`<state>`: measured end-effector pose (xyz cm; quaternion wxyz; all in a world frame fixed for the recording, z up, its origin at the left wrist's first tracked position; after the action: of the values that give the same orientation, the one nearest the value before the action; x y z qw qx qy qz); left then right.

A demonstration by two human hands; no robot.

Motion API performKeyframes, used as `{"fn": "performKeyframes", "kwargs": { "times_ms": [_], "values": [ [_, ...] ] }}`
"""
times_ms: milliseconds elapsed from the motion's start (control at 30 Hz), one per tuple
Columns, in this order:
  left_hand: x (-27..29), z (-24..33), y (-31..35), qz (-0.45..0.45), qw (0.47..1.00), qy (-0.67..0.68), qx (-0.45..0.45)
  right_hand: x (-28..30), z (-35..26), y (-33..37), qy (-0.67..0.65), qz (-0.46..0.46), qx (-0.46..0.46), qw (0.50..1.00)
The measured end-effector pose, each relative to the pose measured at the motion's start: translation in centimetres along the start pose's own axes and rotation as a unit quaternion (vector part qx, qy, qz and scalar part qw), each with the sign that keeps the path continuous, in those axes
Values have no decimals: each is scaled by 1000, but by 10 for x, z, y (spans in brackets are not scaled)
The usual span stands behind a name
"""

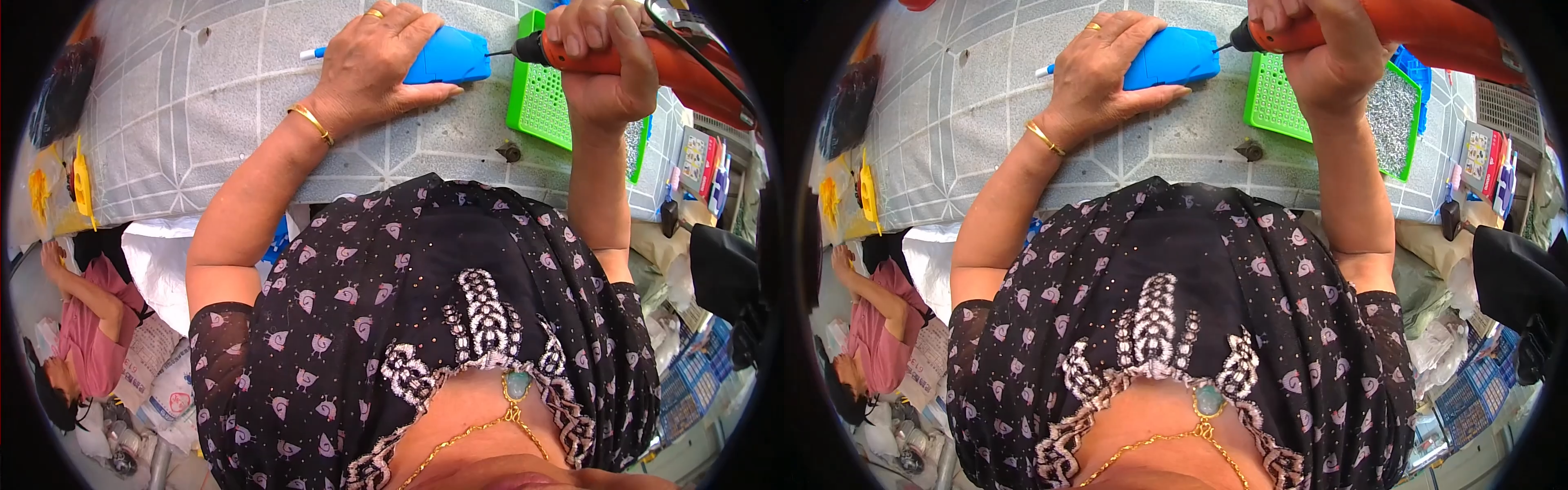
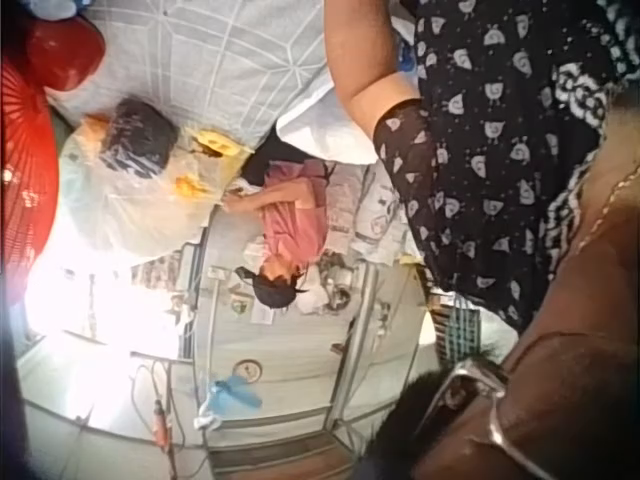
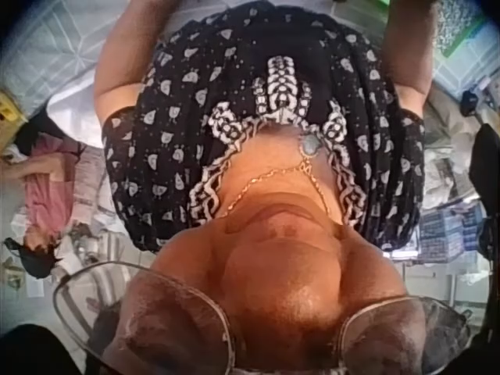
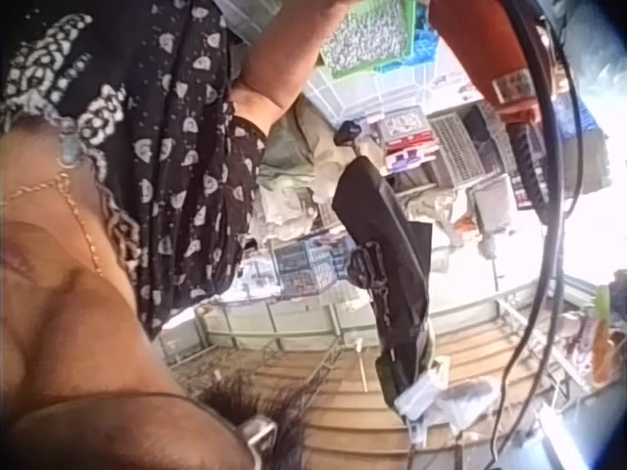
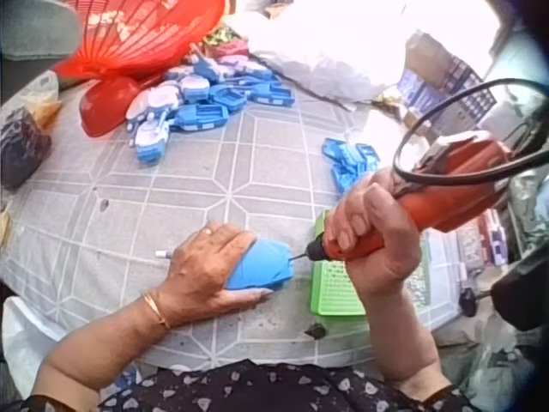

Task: Assembling small blue and white plastic toy components using an electric screwdriver.

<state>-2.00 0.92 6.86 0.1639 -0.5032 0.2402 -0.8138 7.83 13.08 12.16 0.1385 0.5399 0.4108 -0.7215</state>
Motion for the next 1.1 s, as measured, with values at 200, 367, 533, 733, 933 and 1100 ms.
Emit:
{"fn": "performKeyframes", "kwargs": {
  "times_ms": [200, 367, 533, 733, 933, 1100],
  "values": [
    [-2, 5, 0, -12, 1000, -8, 5, -23, -8, 5, 645, 38, 4, 763],
    [-7, 0, 8, -4, 1000, -6, -16, 4, -12, 0, 568, -124, -93, 808],
    [16, -6, 11, -36, 998, -54, 15, -2, -81, -21, 584, -22, -44, 810],
    [206, -13, 101, -98, 965, -128, 206, -46, -159, -19, 658, 38, 95, 746],
    [242, -18, 319, -263, 807, -126, 514, 32, -189, 12, 639, 167, 72, 747],
    [236, -34, 259, -159, 850, -41, 501, 2, -190, 18, 719, 174, 139, 658]
  ]
}}
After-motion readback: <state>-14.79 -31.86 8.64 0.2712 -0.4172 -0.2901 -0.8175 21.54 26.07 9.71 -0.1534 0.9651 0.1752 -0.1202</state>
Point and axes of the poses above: each hand's wrist, its own y-axis away from the middle knuckle, its own x-axis out of the back of the hand, z = x × y, the point moved 9 cm from there along -y, towards the middle knuckle, and after that the axes turned 4 degrees about y, right-handed, at the moved point
